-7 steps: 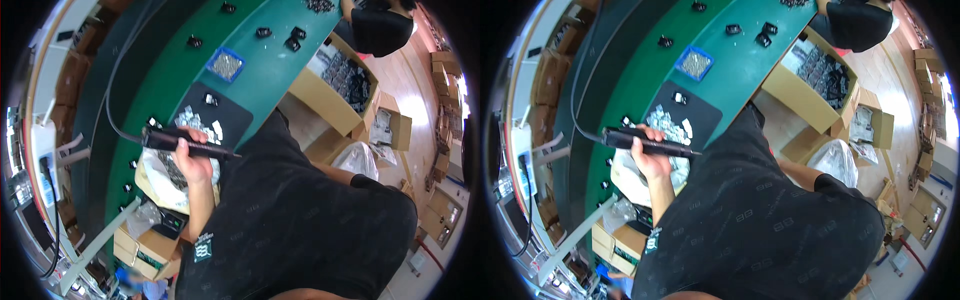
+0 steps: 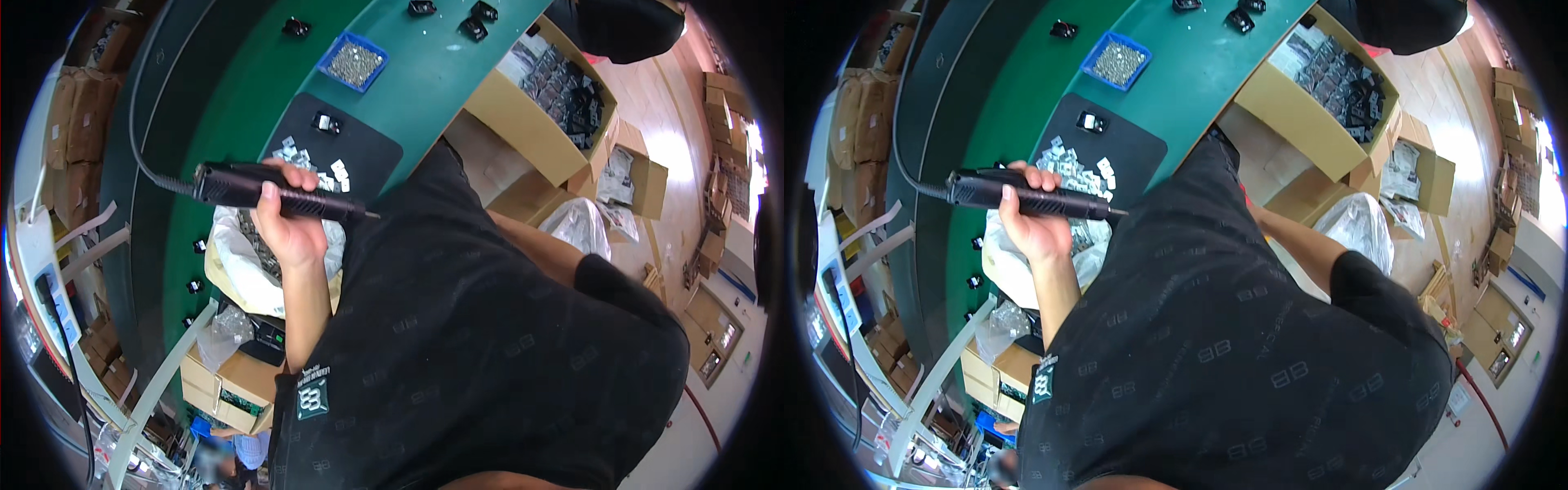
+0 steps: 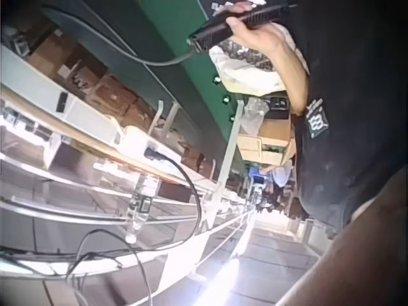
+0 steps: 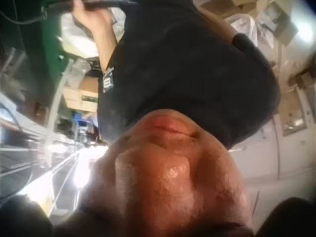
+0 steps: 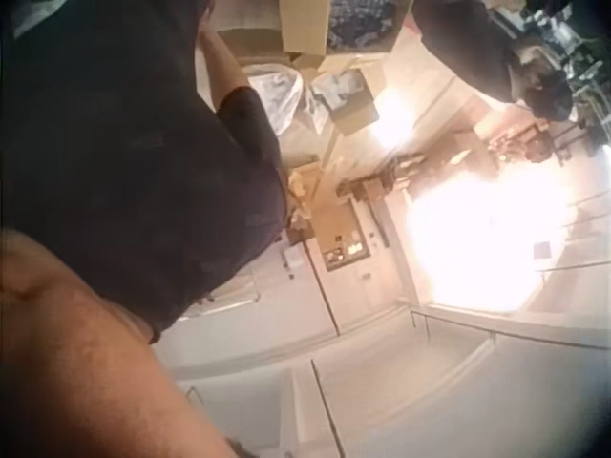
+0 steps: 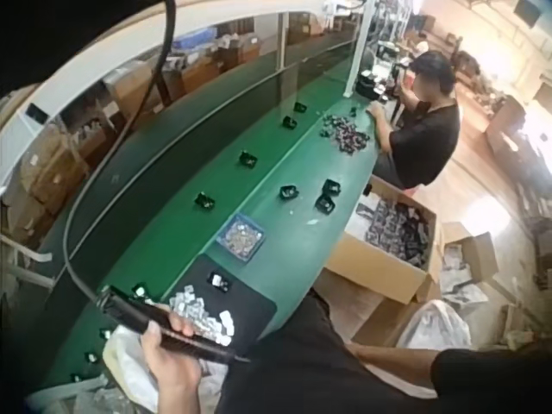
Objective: The person is assembling electronic components using an electric screwdriver.
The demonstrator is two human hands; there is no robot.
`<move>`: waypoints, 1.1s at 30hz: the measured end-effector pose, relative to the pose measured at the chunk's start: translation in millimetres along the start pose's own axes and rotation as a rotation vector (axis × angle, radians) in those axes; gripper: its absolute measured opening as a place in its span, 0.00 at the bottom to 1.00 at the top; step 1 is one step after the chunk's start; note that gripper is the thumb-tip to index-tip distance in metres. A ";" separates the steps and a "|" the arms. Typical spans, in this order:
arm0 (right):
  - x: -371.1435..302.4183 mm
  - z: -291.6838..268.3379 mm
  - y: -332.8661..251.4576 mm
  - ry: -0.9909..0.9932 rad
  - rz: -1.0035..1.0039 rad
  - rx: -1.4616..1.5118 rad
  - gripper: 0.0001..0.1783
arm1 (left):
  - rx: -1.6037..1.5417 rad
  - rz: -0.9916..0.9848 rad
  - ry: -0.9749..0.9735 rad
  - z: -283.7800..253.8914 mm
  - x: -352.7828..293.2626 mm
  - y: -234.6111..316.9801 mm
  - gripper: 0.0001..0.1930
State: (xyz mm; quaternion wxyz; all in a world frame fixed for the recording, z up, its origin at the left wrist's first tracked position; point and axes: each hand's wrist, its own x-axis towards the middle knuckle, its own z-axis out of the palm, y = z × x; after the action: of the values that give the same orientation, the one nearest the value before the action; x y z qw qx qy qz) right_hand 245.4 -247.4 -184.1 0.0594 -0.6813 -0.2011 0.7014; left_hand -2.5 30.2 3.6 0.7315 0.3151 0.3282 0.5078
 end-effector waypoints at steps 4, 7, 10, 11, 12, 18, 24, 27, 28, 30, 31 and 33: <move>29.4 -27.4 7.6 -0.153 0.164 0.039 0.25 | 0.015 -0.005 -0.022 -1.0 0.4 -3.8 0.19; -7.6 -72.4 -27.4 -0.160 0.030 0.049 0.20 | 0.017 -0.024 -0.006 -11.9 -10.6 -5.7 0.19; 11.6 -95.5 -50.0 0.121 -0.149 0.087 0.13 | -0.005 -0.050 0.005 -13.4 -11.1 -9.7 0.19; 28.6 -90.1 -58.1 0.156 -0.127 -0.177 0.19 | -0.026 -0.073 -0.006 -15.8 -8.8 -13.6 0.19; 46.3 -79.6 -54.8 0.161 -0.113 -0.177 0.19 | -0.035 -0.083 -0.005 -14.9 -8.5 -15.6 0.19; -33.2 -67.3 -136.3 -0.160 -0.084 -0.742 0.33 | -0.138 -0.089 0.038 -14.3 -15.6 -26.4 0.18; -19.1 -73.0 -147.0 -0.309 -0.258 -1.188 0.33 | -0.161 -0.083 0.025 -4.9 -21.2 -34.6 0.17; 20.8 -40.2 -164.0 -0.284 -0.208 -1.533 0.35 | -0.131 -0.091 0.027 -1.6 -23.5 -37.5 0.17; 27.9 -31.8 -168.5 -0.263 -0.135 -1.698 0.33 | -0.085 -0.119 0.035 0.3 -24.2 -38.9 0.18; 43.1 -17.3 -170.3 -0.233 -0.101 -1.794 0.29 | -0.103 -0.101 0.051 -0.6 -24.1 -41.1 0.17; 49.8 -12.1 -171.0 -0.202 -0.051 -1.866 0.26 | -0.089 -0.085 0.060 0.5 -24.4 -41.8 0.17; 57.7 -4.9 -175.3 -0.097 0.014 -1.745 0.17 | -0.071 -0.045 0.077 1.6 -26.1 -41.0 0.17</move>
State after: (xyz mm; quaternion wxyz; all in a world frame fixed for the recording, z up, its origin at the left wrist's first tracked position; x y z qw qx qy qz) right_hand 213.1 -65.8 -174.1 -0.4961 -0.4542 -0.6645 0.3257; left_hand 13.8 -6.5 -23.8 0.7402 0.2616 0.3450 0.5144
